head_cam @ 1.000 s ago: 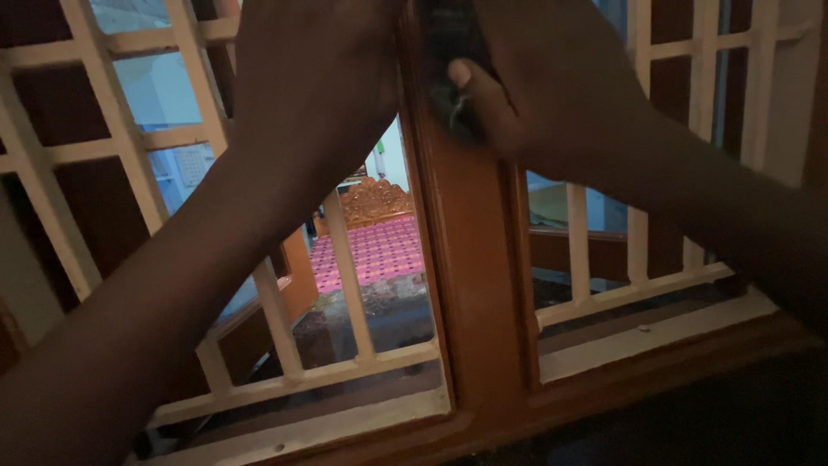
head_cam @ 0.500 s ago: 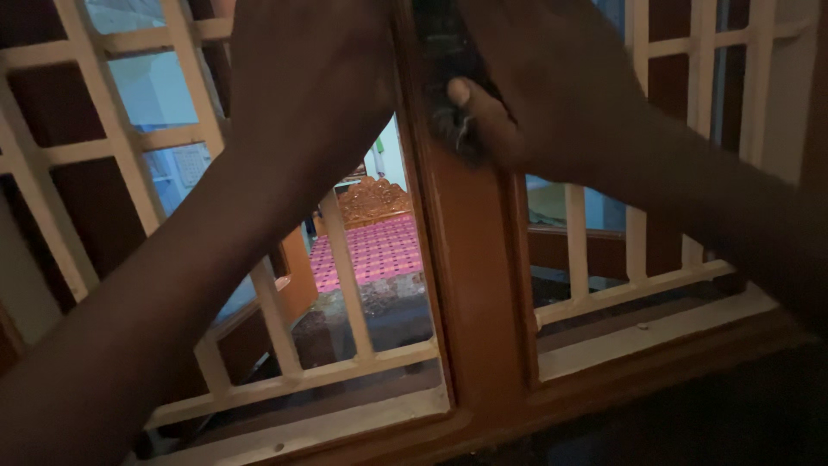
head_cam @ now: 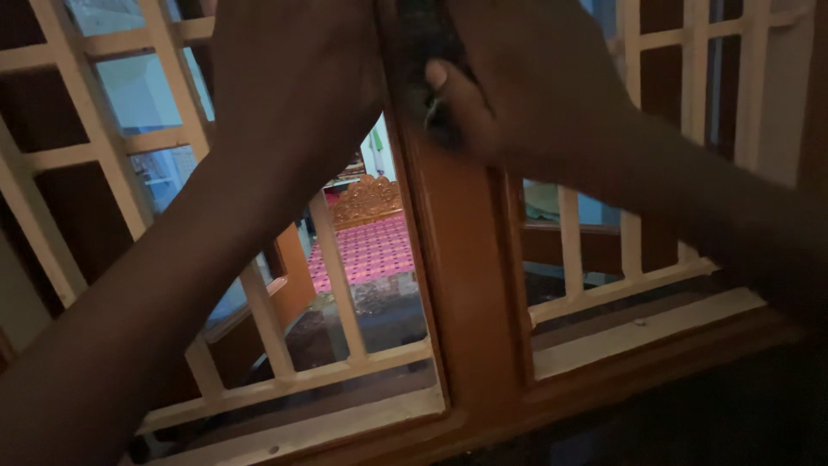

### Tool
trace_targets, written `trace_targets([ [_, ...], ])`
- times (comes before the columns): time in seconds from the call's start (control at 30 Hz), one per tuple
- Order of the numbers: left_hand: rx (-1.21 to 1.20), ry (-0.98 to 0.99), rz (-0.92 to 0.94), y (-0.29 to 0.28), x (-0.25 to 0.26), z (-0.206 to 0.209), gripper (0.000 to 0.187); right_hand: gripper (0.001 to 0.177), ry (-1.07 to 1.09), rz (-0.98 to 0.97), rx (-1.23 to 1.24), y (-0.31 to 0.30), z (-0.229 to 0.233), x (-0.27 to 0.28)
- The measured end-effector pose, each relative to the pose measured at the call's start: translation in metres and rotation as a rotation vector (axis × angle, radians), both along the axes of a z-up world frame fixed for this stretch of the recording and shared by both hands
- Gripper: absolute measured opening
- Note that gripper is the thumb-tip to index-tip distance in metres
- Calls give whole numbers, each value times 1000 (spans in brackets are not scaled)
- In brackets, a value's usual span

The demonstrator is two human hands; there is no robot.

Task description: The person wipes the wooden lattice and glass panes of a window frame with a cloth.

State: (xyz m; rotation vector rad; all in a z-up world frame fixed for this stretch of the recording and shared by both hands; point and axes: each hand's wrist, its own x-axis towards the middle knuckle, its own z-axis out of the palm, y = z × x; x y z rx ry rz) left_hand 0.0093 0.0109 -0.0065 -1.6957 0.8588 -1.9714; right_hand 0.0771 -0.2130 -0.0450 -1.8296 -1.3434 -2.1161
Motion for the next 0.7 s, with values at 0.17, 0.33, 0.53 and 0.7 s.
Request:
trace_targets([
  [0.17, 36, -129, 8, 6, 5, -4, 6, 62, -147, 30, -24, 15, -15, -14],
  [0.33, 46, -173, 3, 6, 6, -4, 4, 56, -114, 9, -14, 13, -4, -9],
  [0.53, 30, -99, 3, 6, 4, -4, 3, 35, 227, -80, 55, 16, 14, -9],
  [0.7, -42, 4, 16, 2, 2, -3, 17, 59, -96, 59, 3, 13, -8, -19],
])
